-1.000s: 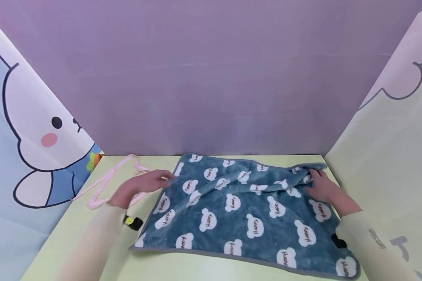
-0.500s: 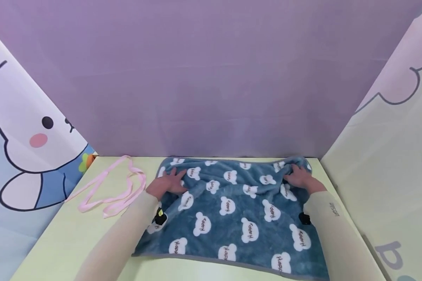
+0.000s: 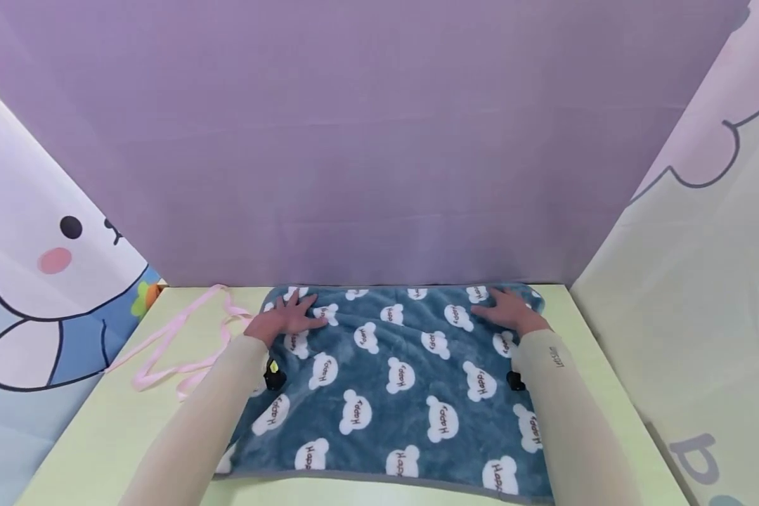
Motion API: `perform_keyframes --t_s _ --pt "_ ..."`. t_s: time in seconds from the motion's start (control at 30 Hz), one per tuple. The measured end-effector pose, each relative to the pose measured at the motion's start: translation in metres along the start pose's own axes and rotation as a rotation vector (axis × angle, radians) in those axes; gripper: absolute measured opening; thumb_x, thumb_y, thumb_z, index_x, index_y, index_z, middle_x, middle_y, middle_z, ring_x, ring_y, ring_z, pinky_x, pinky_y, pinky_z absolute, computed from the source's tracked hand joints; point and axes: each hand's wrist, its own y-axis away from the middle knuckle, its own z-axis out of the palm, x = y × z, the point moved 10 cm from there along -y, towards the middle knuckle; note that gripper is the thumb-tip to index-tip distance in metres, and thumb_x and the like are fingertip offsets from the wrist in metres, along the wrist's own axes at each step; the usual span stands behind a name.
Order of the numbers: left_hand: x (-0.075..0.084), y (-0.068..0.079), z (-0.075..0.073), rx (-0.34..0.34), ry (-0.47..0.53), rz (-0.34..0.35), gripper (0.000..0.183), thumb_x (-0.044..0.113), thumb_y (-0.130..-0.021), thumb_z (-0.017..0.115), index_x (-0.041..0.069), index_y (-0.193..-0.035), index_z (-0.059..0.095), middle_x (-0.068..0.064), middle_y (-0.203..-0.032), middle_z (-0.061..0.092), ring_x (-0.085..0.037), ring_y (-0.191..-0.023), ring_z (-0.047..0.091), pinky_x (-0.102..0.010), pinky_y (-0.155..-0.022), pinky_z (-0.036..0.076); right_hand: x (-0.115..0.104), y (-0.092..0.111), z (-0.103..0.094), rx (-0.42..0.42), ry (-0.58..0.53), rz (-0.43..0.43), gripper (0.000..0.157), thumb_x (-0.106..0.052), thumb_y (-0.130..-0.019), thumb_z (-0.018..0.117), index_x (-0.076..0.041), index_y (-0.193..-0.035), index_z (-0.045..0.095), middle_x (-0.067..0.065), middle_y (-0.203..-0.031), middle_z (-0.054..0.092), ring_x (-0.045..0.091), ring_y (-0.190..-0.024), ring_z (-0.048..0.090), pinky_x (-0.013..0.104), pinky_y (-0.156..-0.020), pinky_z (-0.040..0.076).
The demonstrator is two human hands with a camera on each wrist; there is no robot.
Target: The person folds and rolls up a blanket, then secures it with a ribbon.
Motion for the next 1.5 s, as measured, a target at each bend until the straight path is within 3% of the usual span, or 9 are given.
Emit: perform_keyframes --t_s 0.23,0.5,0.63,0.77,0.93,1.03,1.2,1.33,1.5 --pt "-0.006 -0.014 0.002 0.023 -0.039 0.017 0.104 0.079 -0.078 0.054 0.027 -0.157 0.011 -0.015 -0.161 -0.006 -0.051 -0.14 -0.009 -0.067 -0.108 0.007 0.023 0.004 0.016 -0.098 -0.033 0.165 0.111 -0.075 -0.083 0.051 -0.002 -0.154 0.005 0.038 -0.151 -0.01 0.069 -0.126 -0.012 0.081 -0.092 0.008" --pt "0.002 -0.011 -0.002 0.102 -0.062 0.064 0.097 0.071 -0.085 0.053 0.021 -0.157 0.012 -0.019 -0.16 -0.002 -0.05 -0.141 -0.006 -0.065 -0.109 0.008 0.028 0.005 0.007 -0.031 -0.008 0.129 0.11 -0.076 -0.083 0.048 -0.002 -0.154 0.009 0.038 -0.151 -0.005 0.065 -0.131 -0.008 0.081 -0.092 0.006" --pt "0.011 0.016 -0.002 0.136 -0.132 0.147 0.085 0.058 -0.092 0.056 0.015 -0.155 0.021 -0.023 -0.158 0.012 -0.052 -0.14 0.007 -0.065 -0.106 0.019 0.023 0.012 0.001 0.01 0.092 0.047 0.094 -0.059 -0.092 0.053 0.007 -0.15 0.018 0.041 -0.148 0.007 0.064 -0.131 0.006 0.077 -0.097 0.013" --pt "0.017 0.066 0.001 0.16 -0.126 0.318 0.064 0.042 -0.096 0.06 0.007 -0.146 0.041 -0.024 -0.15 0.031 -0.045 -0.137 0.027 -0.058 -0.103 0.032 0.009 0.035 0.0 0.046 0.138 -0.073 0.077 -0.039 -0.095 0.058 0.014 -0.143 0.029 0.043 -0.142 0.023 0.061 -0.127 0.024 0.069 -0.098 0.028" --pt "0.006 0.13 0.013 0.194 0.005 0.479 0.038 0.026 -0.095 0.064 0.005 -0.127 0.059 -0.013 -0.131 0.054 -0.034 -0.124 0.049 -0.05 -0.096 0.042 -0.019 0.082 0.003 0.062 0.085 -0.232 0.059 -0.026 -0.093 0.065 0.014 -0.131 0.047 0.036 -0.127 0.049 0.051 -0.115 0.048 0.058 -0.09 0.042" --pt "-0.004 0.154 0.02 0.204 0.033 0.484 0.028 0.022 -0.094 0.066 0.009 -0.118 0.065 -0.003 -0.117 0.062 -0.029 -0.114 0.057 -0.047 -0.091 0.046 -0.032 0.11 0.006 0.042 0.048 -0.288 0.05 -0.023 -0.092 0.067 0.012 -0.126 0.053 0.029 -0.119 0.058 0.046 -0.109 0.055 0.054 -0.085 0.047" --pt "-0.011 0.177 0.029 0.191 0.032 0.461 0.017 0.021 -0.092 0.069 0.017 -0.108 0.069 0.009 -0.1 0.064 -0.016 -0.095 0.062 -0.037 -0.08 0.05 -0.034 0.143 0.018 -0.009 0.063 -0.259 0.038 -0.022 -0.09 0.07 0.005 -0.116 0.062 0.016 -0.107 0.065 0.036 -0.099 0.062 0.049 -0.079 0.05" --pt "-0.008 0.194 0.043 0.099 0.089 0.473 0.014 0.022 -0.09 0.071 0.019 -0.104 0.071 0.016 -0.089 0.06 -0.005 -0.078 0.057 -0.03 -0.067 0.049 -0.029 0.164 0.036 -0.066 0.103 -0.23 0.02 -0.024 -0.084 0.075 -0.009 -0.092 0.064 -0.003 -0.081 0.061 0.015 -0.071 0.056 0.036 -0.063 0.046" --pt "-0.012 0.209 0.066 -0.008 0.056 0.441 0.029 0.038 -0.08 0.079 0.024 -0.104 0.07 0.014 -0.096 0.058 -0.007 -0.085 0.057 -0.034 -0.072 0.05 -0.019 0.19 0.064 -0.171 0.036 -0.233 0.03 -0.026 -0.074 0.083 -0.015 -0.082 0.056 -0.006 -0.072 0.05 0.008 -0.063 0.041 0.029 -0.057 0.036"
